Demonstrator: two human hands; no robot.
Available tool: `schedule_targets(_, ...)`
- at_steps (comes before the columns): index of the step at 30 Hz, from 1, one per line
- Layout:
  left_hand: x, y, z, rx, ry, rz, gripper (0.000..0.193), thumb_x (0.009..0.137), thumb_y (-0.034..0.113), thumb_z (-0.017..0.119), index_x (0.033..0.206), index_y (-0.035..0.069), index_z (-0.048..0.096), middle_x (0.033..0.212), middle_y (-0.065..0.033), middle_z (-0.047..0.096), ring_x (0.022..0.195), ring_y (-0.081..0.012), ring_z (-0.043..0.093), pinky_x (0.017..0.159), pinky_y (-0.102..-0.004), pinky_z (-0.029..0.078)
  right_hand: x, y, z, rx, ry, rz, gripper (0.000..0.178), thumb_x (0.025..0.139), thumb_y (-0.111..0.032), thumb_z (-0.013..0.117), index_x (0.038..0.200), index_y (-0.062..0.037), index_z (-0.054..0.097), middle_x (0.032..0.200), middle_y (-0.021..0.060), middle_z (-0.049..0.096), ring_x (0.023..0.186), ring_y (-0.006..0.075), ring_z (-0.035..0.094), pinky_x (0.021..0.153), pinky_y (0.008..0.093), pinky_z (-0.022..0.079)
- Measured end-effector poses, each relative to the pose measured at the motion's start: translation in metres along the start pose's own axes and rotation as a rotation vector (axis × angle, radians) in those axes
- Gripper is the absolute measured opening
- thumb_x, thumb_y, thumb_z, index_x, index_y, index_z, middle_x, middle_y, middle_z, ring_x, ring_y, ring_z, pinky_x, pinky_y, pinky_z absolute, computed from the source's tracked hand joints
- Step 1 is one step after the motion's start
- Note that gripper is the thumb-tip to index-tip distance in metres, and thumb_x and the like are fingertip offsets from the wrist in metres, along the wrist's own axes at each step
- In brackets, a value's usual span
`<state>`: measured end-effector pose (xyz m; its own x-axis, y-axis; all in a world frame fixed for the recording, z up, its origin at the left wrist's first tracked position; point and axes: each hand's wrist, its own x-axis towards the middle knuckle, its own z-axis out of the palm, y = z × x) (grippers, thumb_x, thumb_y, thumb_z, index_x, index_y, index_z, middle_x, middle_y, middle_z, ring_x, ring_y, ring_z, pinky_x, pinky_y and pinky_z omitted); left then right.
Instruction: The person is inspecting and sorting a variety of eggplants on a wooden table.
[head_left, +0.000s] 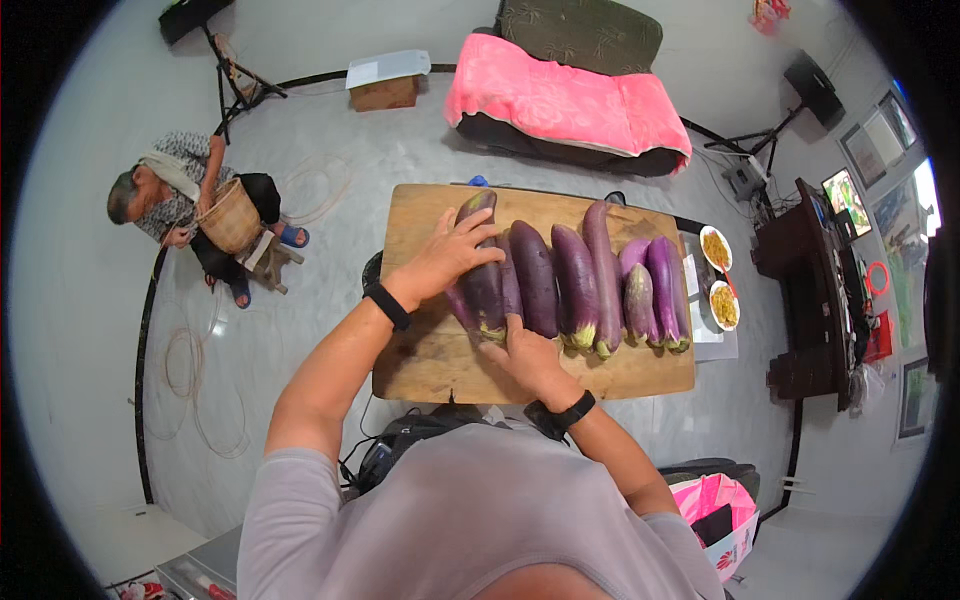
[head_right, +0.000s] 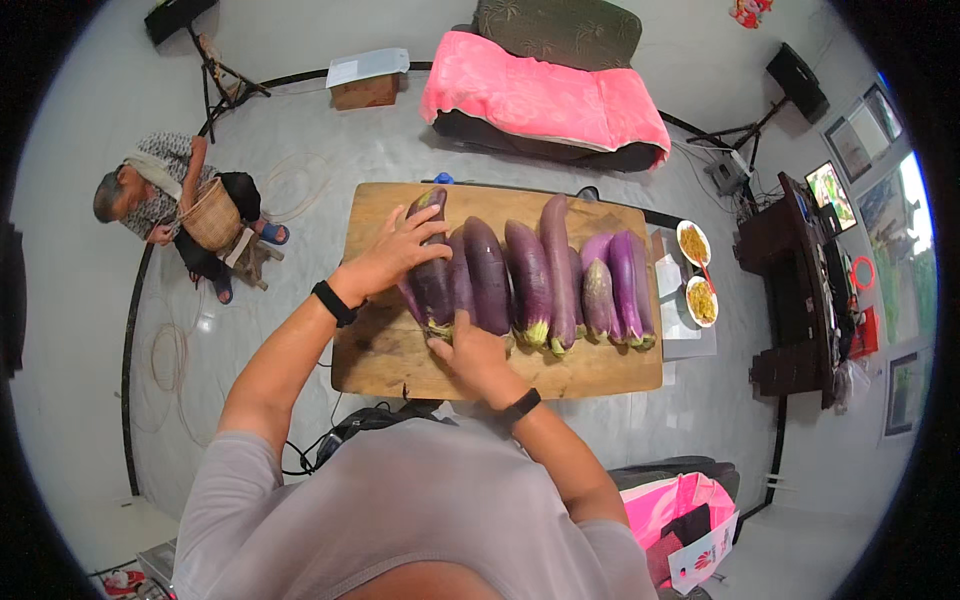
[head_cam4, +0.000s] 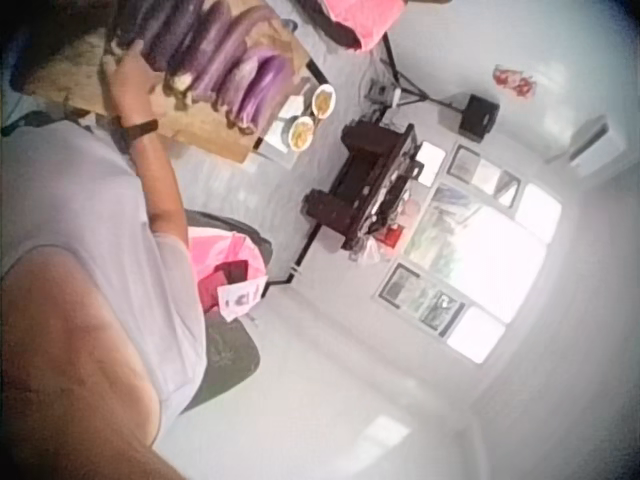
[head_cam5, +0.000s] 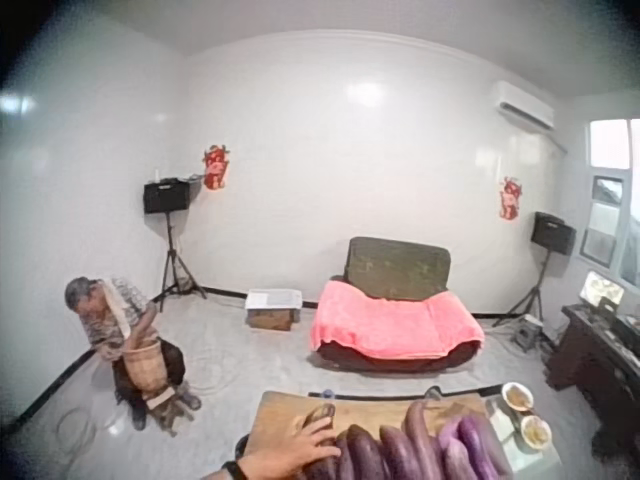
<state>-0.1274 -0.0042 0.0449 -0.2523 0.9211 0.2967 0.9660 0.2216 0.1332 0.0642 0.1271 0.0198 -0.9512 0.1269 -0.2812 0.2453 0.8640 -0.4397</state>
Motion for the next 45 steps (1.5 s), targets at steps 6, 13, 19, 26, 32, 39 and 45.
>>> schedule_targets(6, 0.007, -0.008, 0.022, -0.059, -0.026, 0.063, 0.065, 0.063, -0.007, 0.069, 0.12, 0.023, 0.059, 0.141, -0.0049, 0.043, 0.137, -0.0343, 0.031, 0.111, -0.049, 0.031, -0.015, -0.001, -0.012, 0.116, 0.105, -0.053, 0.06, 0.086, -0.036, 0.062, 0.129, 0.0017, 0.041, 0.08, 0.0225, 0.066, 0.075, 0.0403, 0.065, 0.067, 0.0474, 0.05)
schedule_targets(13, -0.01, 0.01, 0.031, -0.263, 0.119, -0.224, 0.065, 0.071, -0.012, 0.055, 0.128, 0.018, 0.055, 0.141, -0.0111, 0.044, 0.132, -0.0405, 0.036, 0.108, -0.0452, 0.036, -0.04, 0.02, -0.027, 0.079, 0.402, 0.056, 0.049, 0.084, -0.019, 0.067, 0.127, -0.0093, 0.048, 0.113, 0.0157, 0.057, 0.095, 0.0347, 0.061, 0.073, 0.044, 0.05)
schedule_targets(19, -0.023, 0.046, 0.036, -0.37, 0.343, -0.523, 0.042, 0.088, 0.008, 0.058, 0.129, 0.007, 0.053, 0.126, -0.0187, 0.05, 0.117, -0.0366, 0.048, 0.099, -0.0424, 0.04, -0.027, 0.016, -0.027, -0.008, 0.491, 0.054, 0.063, 0.082, -0.017, 0.069, 0.136, -0.0073, 0.039, 0.127, 0.016, 0.049, 0.096, 0.0369, 0.062, 0.072, 0.044, 0.053)
schedule_targets(26, -0.021, 0.101, 0.036, -0.527, 0.244, -0.824, 0.092, 0.07, 0.021, 0.08, 0.142, -0.001, 0.026, 0.124, -0.0273, 0.034, 0.111, -0.0429, 0.046, 0.098, -0.0446, 0.042, 0.013, 0.01, -0.027, -0.185, 0.483, 0.078, 0.07, 0.079, -0.019, 0.068, 0.141, -0.0095, 0.036, 0.121, 0.0227, 0.048, 0.067, 0.034, 0.066, 0.055, 0.0425, 0.054)
schedule_targets(32, -0.039, 0.088, 0.07, -0.725, 0.49, -1.067, 0.079, 0.081, 0.019, 0.07, 0.142, -0.002, 0.024, 0.128, -0.0275, 0.034, 0.119, -0.0431, 0.041, 0.102, -0.044, 0.036, 0.029, 0.004, -0.034, -0.308, 0.427, 0.1, 0.072, 0.08, -0.023, 0.068, 0.144, -0.0118, 0.037, 0.099, 0.0164, 0.05, 0.061, 0.0297, 0.064, 0.052, 0.0394, 0.053)
schedule_targets(39, -0.06, 0.071, 0.089, -0.863, 0.416, -1.154, 0.052, 0.085, 0.019, 0.066, 0.126, -0.004, 0.044, 0.111, -0.0226, 0.053, 0.104, -0.0328, 0.048, 0.094, -0.0399, 0.041, 0.047, 0.0, -0.044, -0.232, 0.359, 0.178, 0.087, 0.077, -0.023, 0.068, 0.151, -0.0145, 0.024, 0.101, 0.0197, 0.052, 0.075, 0.037, 0.064, 0.068, 0.0452, 0.055)
schedule_targets(45, -0.06, 0.077, 0.077, -1.013, 0.473, -1.177, 0.051, 0.084, 0.016, 0.065, 0.126, -0.005, 0.045, 0.107, -0.0216, 0.056, 0.101, -0.0308, 0.055, 0.087, -0.0383, 0.046, 0.033, -0.01, -0.061, -0.112, 0.392, 0.249, 0.098, 0.07, -0.032, 0.072, 0.15, -0.0136, 0.019, 0.107, 0.0241, 0.054, 0.085, 0.0421, 0.064, 0.074, 0.0495, 0.053)
